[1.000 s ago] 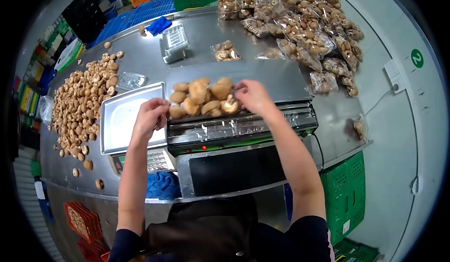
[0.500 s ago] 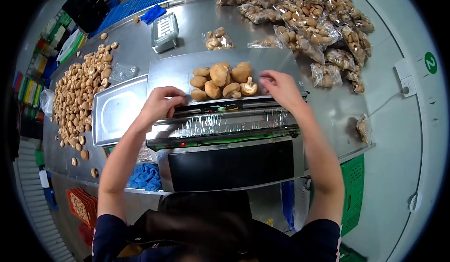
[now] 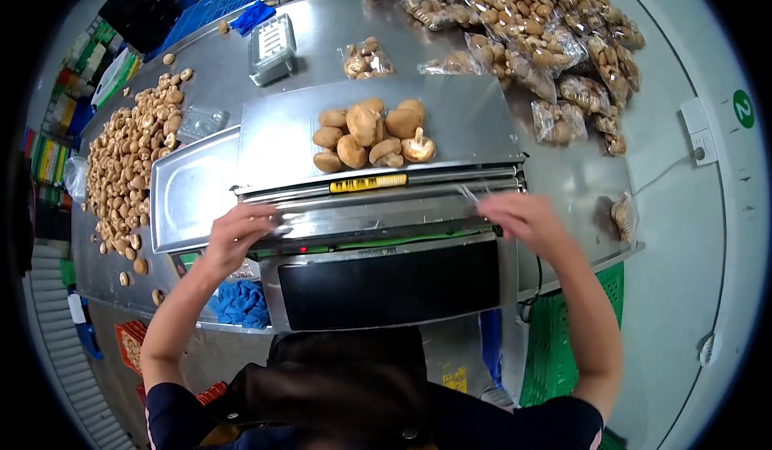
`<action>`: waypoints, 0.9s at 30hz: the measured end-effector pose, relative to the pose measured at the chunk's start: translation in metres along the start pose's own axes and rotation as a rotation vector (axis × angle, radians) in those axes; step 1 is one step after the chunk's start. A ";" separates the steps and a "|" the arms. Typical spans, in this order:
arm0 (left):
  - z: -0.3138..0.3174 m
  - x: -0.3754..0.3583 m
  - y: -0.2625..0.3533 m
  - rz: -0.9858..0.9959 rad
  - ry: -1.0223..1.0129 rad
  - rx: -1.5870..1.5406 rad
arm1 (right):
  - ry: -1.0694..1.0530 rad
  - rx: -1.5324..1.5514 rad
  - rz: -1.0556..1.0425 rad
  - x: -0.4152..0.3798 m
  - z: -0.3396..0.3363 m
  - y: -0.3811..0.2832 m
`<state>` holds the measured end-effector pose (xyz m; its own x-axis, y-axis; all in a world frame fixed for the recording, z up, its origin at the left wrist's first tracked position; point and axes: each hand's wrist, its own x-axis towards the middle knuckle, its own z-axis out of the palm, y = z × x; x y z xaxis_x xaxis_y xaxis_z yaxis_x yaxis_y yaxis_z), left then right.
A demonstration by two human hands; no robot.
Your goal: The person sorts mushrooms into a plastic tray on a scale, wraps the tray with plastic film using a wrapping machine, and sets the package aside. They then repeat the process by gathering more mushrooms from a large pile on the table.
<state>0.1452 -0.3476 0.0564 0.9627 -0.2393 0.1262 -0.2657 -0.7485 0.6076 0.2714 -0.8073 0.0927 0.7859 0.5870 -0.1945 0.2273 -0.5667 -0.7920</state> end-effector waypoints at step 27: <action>0.011 0.023 0.096 -0.847 -0.297 -0.980 | -0.051 0.607 0.419 -0.004 0.060 -0.085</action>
<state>0.1408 -0.4318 0.1093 0.7311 -0.1418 -0.6674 0.6731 -0.0102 0.7395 0.2143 -0.7267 0.1257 0.7058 0.4258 -0.5662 -0.4563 -0.3381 -0.8231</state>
